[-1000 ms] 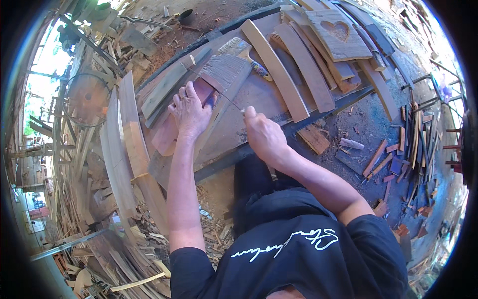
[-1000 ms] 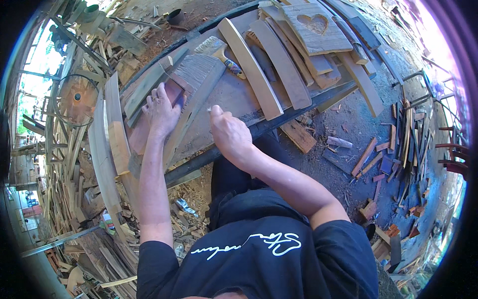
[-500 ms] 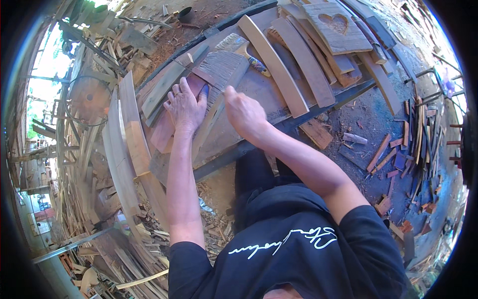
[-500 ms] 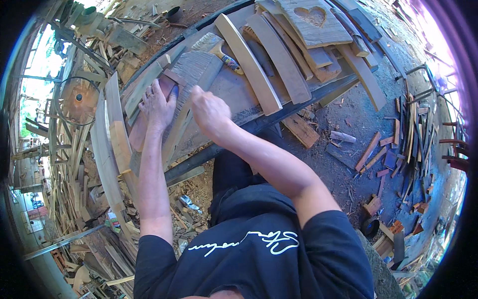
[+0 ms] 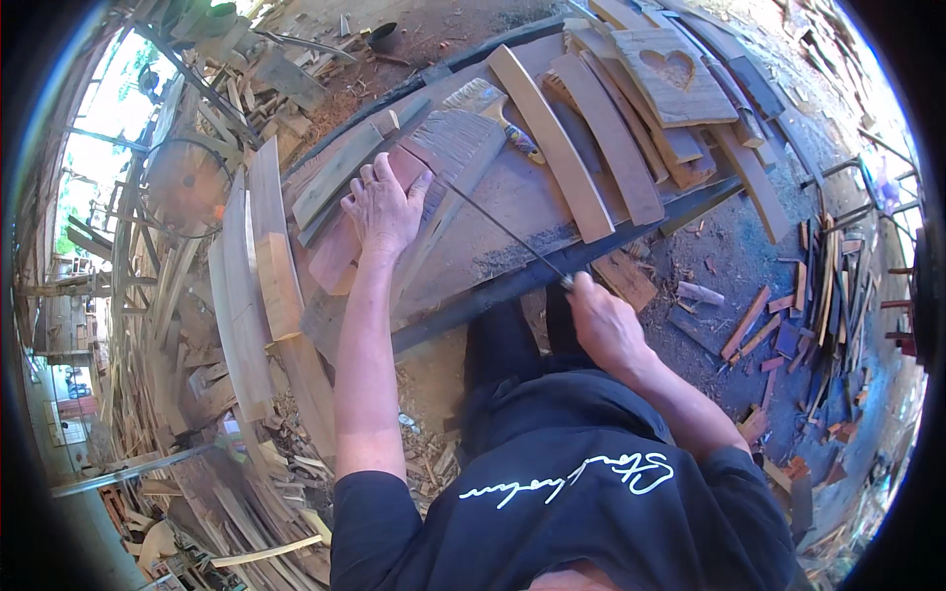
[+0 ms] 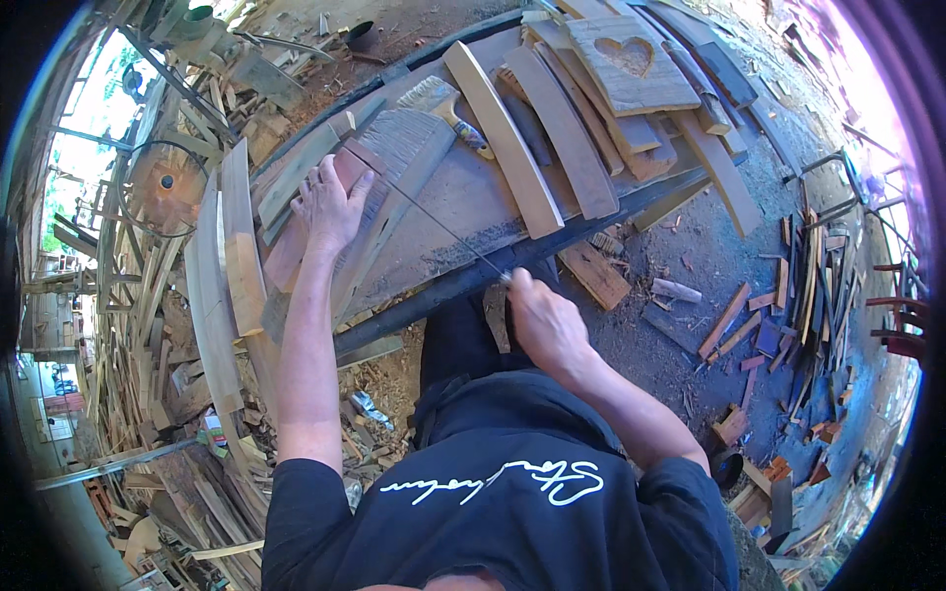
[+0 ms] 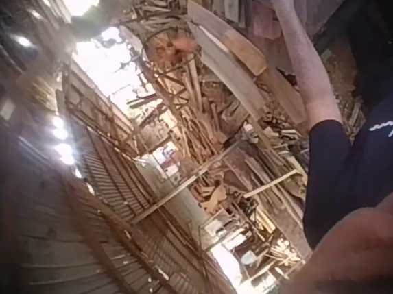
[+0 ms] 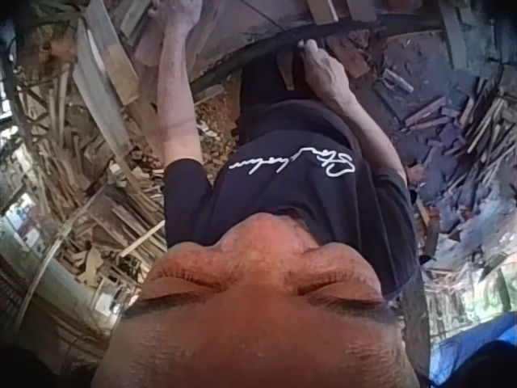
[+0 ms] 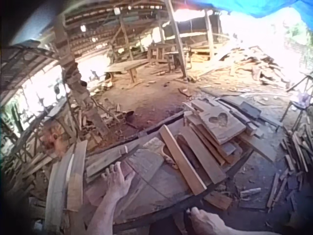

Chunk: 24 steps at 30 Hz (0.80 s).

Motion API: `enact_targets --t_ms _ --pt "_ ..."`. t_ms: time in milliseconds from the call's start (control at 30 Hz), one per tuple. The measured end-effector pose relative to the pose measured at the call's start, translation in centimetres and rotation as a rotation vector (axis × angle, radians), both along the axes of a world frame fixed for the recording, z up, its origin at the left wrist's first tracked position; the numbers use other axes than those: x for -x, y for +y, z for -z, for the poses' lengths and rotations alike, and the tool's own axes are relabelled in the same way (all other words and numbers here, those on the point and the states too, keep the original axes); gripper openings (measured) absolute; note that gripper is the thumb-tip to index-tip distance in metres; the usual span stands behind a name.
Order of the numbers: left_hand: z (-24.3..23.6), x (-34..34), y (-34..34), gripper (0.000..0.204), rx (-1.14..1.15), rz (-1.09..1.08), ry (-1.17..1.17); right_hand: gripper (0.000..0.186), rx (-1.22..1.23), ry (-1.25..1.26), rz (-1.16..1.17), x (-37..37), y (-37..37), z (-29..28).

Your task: The person cleans wooden boards with a hand brush, then marks them using a metal rule.

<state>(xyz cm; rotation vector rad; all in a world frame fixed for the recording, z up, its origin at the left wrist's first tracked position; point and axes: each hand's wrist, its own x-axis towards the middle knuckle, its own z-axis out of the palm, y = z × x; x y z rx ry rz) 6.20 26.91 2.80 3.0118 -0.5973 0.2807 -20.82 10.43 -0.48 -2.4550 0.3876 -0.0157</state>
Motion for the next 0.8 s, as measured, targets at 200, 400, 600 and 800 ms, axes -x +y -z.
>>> enact_targets --t_ms 200,400,600,800 --pt "0.9 1.9 -0.4 0.071 0.069 0.045 -0.233 0.018 -0.044 -0.033 0.093 4.1 -2.0 0.8" --pt "-1.0 5.1 -1.2 0.067 0.081 0.064 -0.243 0.020 -0.111 -0.211 0.085 2.3 -1.4 1.1" --pt "-1.3 5.1 -2.1 0.063 0.013 0.018 -0.118 0.019 -0.138 -0.265 0.046 -1.5 -0.7 1.6" --pt "-1.4 2.4 -0.8 0.065 0.069 0.028 -0.039 0.020 -0.159 -0.353 0.032 -6.4 0.1 0.6"
